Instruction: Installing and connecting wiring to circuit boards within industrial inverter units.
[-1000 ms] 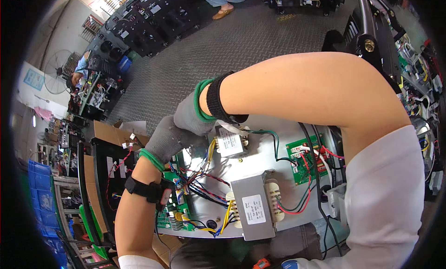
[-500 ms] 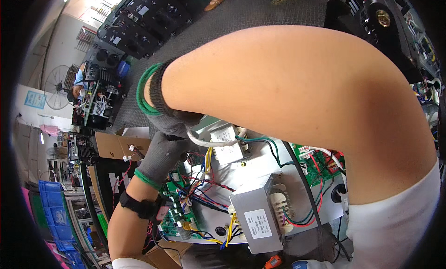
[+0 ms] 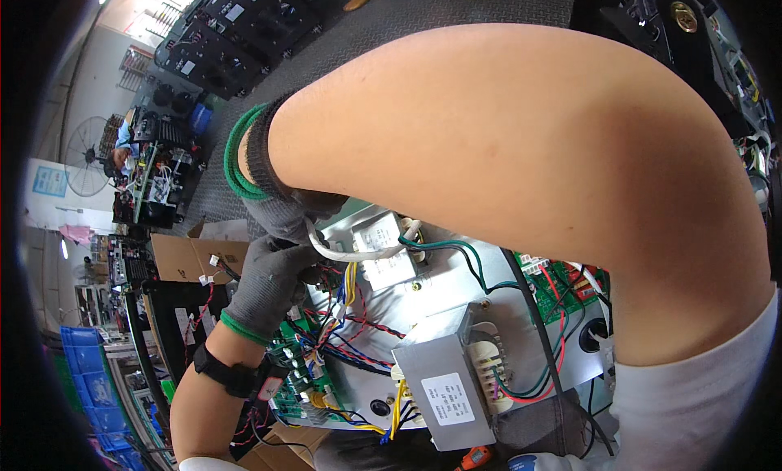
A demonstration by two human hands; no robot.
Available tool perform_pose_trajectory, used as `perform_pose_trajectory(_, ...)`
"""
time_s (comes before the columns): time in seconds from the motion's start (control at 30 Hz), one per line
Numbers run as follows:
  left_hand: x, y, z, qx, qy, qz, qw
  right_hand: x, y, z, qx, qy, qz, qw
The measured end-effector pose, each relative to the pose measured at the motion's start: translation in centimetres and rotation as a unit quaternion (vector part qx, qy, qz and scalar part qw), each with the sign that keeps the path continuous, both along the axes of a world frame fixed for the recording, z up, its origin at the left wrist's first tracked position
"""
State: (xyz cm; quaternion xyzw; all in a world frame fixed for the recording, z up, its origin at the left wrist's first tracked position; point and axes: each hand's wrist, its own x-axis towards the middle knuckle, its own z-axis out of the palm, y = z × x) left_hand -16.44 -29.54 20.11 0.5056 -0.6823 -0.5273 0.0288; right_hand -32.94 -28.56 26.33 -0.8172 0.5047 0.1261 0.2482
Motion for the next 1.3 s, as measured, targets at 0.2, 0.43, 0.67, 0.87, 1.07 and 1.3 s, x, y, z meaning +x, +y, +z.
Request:
perform_pose_trajectory(0.2, 0.1, -0.5, 0.3, 0.023, -0.01, 0.007, 1.0, -0.4, -0.3, -0.5, 0.002, 0.0, -0.007, 1.0)
perform_pose_trajectory(0.43, 0.3, -0.6, 0.0, 0.067, -0.035, 0.018, 0.997, -0.6, -0.7, -0.8, 0.005, 0.0, -0.019, 1.0)
perform_pose_trajectory(0.67, 0.3, -0.1, -1.0, 0.009, 0.035, -0.007, 0.999, -0.7, -1.6, -1.2, 0.007, -0.004, -0.028, 1.0)
perform_pose_trajectory(0.87, 0.4, 0.0, -0.9, -0.002, 0.03, 0.035, 0.999, -1.1, -2.3, -1.6, 0.015, -0.01, -0.048, 0.999)
perform_pose_trajectory(1.07, -0.1, 0.2, -0.6, -0.006, 0.011, 0.013, 1.0, -1.5, -2.5, -1.9, 0.027, -0.018, -0.066, 0.997)
perform_pose_trajectory(1.3, -0.3, -0.3, -0.6, 0.046, 0.015, 0.035, 0.998, -2.0, -3.0, -2.1, 0.041, -0.032, -0.084, 0.995)
